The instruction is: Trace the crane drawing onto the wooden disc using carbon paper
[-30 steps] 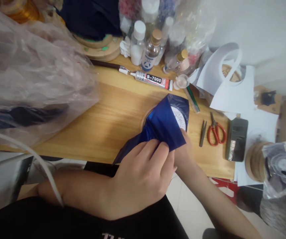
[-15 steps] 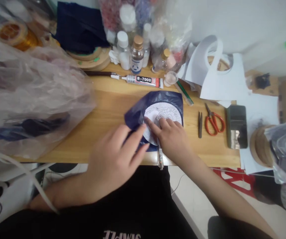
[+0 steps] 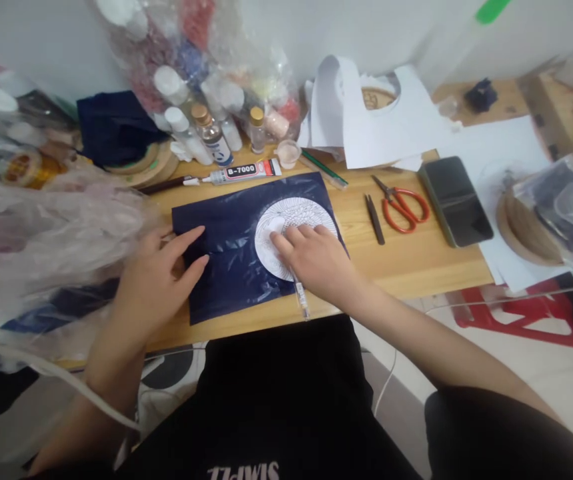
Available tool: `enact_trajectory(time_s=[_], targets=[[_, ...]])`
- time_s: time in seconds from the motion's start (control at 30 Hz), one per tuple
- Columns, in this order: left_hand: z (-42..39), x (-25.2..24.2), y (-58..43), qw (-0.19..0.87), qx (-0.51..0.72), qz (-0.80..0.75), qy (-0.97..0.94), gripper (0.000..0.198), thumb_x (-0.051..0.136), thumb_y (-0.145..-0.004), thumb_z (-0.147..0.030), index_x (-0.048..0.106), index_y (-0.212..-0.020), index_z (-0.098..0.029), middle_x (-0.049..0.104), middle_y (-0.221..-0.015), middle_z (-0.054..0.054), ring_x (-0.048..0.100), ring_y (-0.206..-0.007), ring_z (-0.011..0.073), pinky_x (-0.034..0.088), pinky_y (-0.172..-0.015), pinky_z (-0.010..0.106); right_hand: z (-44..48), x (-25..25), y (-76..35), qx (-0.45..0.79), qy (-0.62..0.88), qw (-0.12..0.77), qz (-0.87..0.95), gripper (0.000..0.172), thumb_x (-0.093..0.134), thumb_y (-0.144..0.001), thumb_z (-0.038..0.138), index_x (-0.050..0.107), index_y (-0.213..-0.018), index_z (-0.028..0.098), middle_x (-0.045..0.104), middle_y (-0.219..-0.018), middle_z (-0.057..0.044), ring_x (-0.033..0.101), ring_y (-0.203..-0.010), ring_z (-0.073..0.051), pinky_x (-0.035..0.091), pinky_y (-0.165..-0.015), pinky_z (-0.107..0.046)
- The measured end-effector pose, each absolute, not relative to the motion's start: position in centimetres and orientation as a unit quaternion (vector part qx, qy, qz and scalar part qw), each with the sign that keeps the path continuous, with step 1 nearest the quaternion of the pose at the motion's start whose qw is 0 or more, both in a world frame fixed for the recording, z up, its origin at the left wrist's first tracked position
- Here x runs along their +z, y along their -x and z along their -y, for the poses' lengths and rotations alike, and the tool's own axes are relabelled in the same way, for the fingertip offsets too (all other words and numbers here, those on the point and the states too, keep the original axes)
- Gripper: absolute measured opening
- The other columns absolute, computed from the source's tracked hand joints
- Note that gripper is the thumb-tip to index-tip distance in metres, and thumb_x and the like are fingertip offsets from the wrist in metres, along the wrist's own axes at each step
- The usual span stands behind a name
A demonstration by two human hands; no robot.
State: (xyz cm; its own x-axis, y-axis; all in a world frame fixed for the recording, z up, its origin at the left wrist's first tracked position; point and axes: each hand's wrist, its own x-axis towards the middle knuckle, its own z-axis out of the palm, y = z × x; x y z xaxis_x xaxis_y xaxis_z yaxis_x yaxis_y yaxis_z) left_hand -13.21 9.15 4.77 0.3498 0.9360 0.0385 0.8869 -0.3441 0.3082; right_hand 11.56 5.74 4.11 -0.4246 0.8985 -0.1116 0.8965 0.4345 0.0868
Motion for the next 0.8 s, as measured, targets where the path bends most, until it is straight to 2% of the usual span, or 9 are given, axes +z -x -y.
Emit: enact_trajectory(time_s=[0.07, 0.13, 0.23, 0.4, 0.57, 0.8], targets=[[-9.1, 5.1, 12.7, 0.072, 0.095, -0.559, -0.820, 0.041, 0.058, -0.089, -0.033, 0.059, -0.129, -0.023, 0.043, -0.141, 0.018, 0.050, -0.126, 0.0402, 0.049, -0.095, 0.056, -5.7, 3.9, -11.6, 0.012, -0.531, 0.057, -0.845, 0.034, 0.035, -0.098, 0.031, 0.052, -0.124, 0.018, 0.065, -0.097, -0.007, 0.054, -0.085, -0.020, 0.025, -0.069, -0.032], [-9.2, 5.6, 11.7, 0.043, 0.081, -0.542, -0.835, 0.040, 0.056, -0.089, -0.030, 0.058, -0.128, -0.021, 0.037, -0.147, 0.019, 0.043, -0.132, 0.0419, 0.045, -0.100, 0.058, -5.7, 3.7, -11.7, 0.018, -0.529, 0.043, -0.847, 0.033, 0.037, -0.097, 0.031, 0.053, -0.123, 0.018, 0.066, -0.095, -0.008, 0.054, -0.083, -0.020, 0.023, -0.068, -0.033], [-10.0, 6.1, 9.8, 0.036, 0.074, -0.472, -0.878, 0.037, 0.054, -0.091, -0.025, 0.059, -0.126, -0.017, 0.040, -0.147, 0.018, 0.043, -0.133, 0.0377, 0.041, -0.106, 0.056, -5.7, 3.5, -11.9, 0.026, -0.525, 0.020, -0.851, 0.032, 0.038, -0.097, 0.031, 0.056, -0.120, 0.017, 0.066, -0.093, -0.008, 0.053, -0.081, -0.020, 0.022, -0.067, -0.033], [-12.5, 5.1, 7.8, 0.116, 0.072, -0.348, -0.928, 0.038, 0.048, -0.093, -0.022, 0.056, -0.130, -0.013, 0.042, -0.148, 0.015, 0.042, -0.136, 0.0294, 0.037, -0.113, 0.046, -5.6, 3.0, -12.2, 0.037, -0.518, -0.024, -0.854, 0.032, 0.036, -0.098, 0.031, 0.057, -0.118, 0.017, 0.065, -0.091, -0.007, 0.051, -0.082, -0.020, 0.023, -0.071, -0.032], [-13.2, 3.2, 8.1, 0.154, 0.065, -0.340, -0.925, 0.046, 0.053, -0.091, -0.023, 0.051, -0.135, -0.012, 0.041, -0.149, 0.016, 0.039, -0.139, 0.0293, 0.033, -0.115, 0.048, -5.6, 2.5, -12.4, 0.038, -0.521, -0.056, -0.851, 0.031, 0.038, -0.097, 0.032, 0.056, -0.118, 0.018, 0.064, -0.089, -0.007, 0.050, -0.083, -0.020, 0.023, -0.072, -0.032], [-12.8, 2.6, 8.7, 0.171, 0.078, -0.343, -0.920, 0.047, 0.049, -0.093, -0.026, 0.048, -0.138, -0.014, 0.043, -0.148, 0.015, 0.039, -0.139, 0.0279, 0.033, -0.115, 0.049, -5.6, 2.4, -12.7, 0.028, -0.519, -0.066, -0.852, 0.034, 0.034, -0.098, 0.034, 0.057, -0.117, 0.018, 0.063, -0.088, -0.007, 0.049, -0.083, -0.020, 0.025, -0.073, -0.032]])
